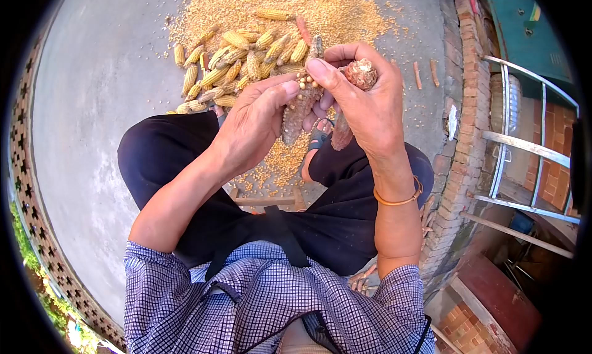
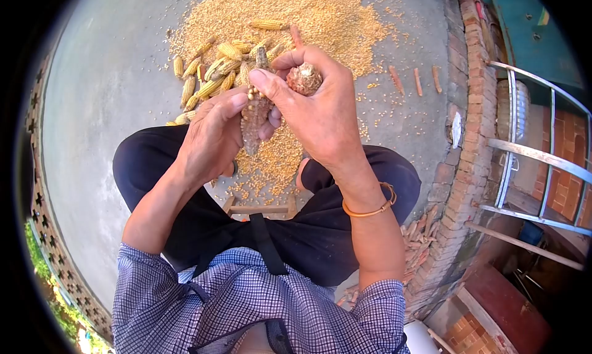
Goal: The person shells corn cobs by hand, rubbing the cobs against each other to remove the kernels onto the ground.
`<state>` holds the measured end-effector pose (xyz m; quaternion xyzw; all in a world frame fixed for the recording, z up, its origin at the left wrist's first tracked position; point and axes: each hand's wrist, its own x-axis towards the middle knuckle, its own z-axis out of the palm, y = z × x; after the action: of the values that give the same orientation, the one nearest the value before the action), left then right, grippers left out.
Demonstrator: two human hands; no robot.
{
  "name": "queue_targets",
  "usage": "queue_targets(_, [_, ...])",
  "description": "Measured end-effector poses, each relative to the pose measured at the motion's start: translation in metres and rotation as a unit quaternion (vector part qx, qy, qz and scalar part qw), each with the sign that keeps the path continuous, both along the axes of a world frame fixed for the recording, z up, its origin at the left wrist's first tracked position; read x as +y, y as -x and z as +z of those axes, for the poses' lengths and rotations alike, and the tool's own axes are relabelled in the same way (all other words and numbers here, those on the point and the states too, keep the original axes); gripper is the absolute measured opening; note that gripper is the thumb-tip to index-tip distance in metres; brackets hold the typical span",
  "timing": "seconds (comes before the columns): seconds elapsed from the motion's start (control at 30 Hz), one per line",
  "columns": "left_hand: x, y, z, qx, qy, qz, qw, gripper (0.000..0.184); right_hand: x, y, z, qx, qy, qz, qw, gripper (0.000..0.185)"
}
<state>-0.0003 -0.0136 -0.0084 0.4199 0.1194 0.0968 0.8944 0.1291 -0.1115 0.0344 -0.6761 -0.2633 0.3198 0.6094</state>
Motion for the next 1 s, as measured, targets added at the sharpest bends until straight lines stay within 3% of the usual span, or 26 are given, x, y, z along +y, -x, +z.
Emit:
queue_targets(0.4, [-0.003, 0.002, -0.006, 0.030, -0.009, -0.004, 1.000, 0.039, 0.000, 0.002, -0.004, 0.047, 0.018, 0.022, 0.998, 0.024])
queue_targets(0.7, [0.005, 0.004, -0.003, 0.076, -0.049, 0.015, 0.996, 0.039, -0.001, 0.002, -0.005, -0.044, 0.014, 0.071, 0.996, 0.022])
queue_targets(0.9, [0.005, 0.006, 0.010, 0.157, -0.189, 0.061, 0.967, 0.037, 0.001, 0.015, 0.001, 0.029, -0.008, 0.050, 0.998, 0.023])
queue_targets(1.0, [0.004, 0.007, 0.002, 0.163, -0.242, 0.085, 0.953, 0.037, 0.004, 0.020, -0.021, -0.040, -0.027, 0.020, 0.999, 0.021])
